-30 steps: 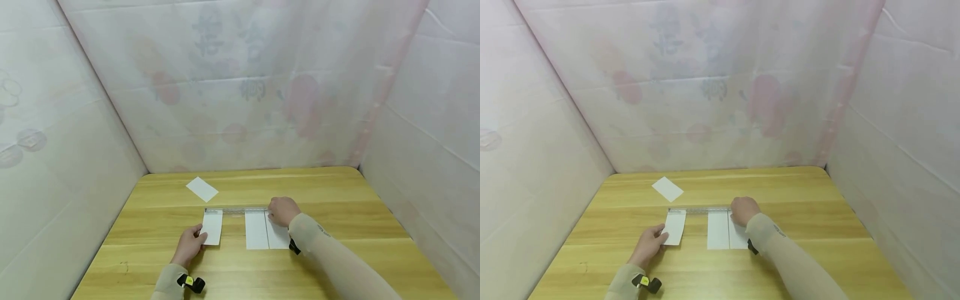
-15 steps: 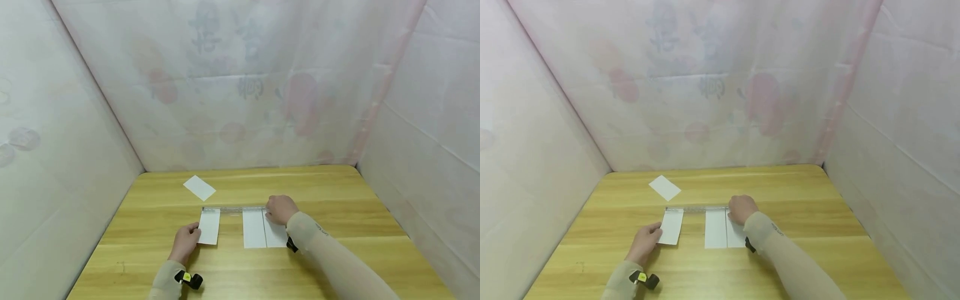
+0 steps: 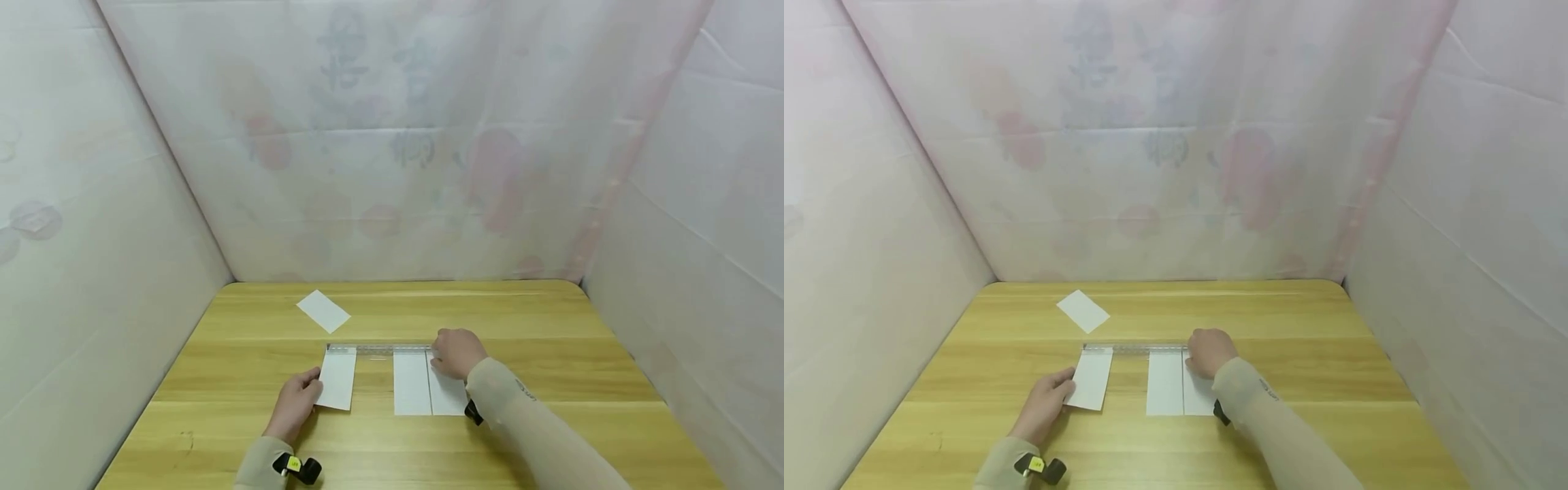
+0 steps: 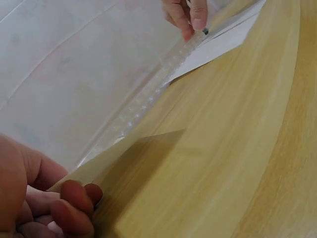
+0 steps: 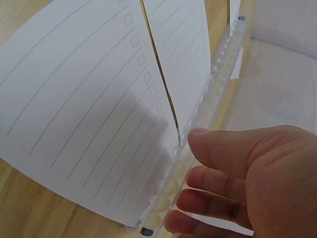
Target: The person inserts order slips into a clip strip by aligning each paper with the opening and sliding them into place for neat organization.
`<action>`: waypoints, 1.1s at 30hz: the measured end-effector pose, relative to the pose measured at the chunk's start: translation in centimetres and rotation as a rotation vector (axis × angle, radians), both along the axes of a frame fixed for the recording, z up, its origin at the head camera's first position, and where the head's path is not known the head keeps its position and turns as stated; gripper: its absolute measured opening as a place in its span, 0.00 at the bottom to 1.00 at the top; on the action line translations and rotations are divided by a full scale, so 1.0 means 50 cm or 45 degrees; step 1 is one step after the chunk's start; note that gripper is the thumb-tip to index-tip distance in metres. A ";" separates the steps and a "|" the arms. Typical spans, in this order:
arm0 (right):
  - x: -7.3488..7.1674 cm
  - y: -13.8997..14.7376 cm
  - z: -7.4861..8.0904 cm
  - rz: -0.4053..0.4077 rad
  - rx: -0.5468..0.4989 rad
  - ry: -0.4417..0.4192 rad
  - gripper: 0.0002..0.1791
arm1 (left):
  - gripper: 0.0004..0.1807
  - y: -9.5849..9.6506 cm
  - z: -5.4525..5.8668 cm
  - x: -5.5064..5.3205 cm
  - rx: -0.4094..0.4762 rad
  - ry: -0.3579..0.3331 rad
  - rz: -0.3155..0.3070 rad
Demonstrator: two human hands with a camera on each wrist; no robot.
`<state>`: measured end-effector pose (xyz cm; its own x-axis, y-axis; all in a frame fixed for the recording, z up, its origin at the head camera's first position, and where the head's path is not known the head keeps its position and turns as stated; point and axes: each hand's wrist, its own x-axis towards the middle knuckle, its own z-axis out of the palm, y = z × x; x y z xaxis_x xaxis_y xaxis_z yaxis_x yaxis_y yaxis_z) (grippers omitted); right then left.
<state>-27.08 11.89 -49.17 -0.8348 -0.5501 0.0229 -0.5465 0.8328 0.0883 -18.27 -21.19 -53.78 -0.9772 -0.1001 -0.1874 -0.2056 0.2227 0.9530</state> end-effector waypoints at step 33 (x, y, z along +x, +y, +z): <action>-0.002 0.005 0.003 -0.132 -0.019 -0.125 0.16 | 0.28 0.034 -0.015 -0.024 -0.056 0.061 -0.026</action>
<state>-27.17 12.12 -49.03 -0.8858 -0.4608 -0.0542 -0.4626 0.8862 0.0261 -19.46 -19.50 -54.55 -0.9869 -0.0873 -0.1360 -0.1548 0.2685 0.9508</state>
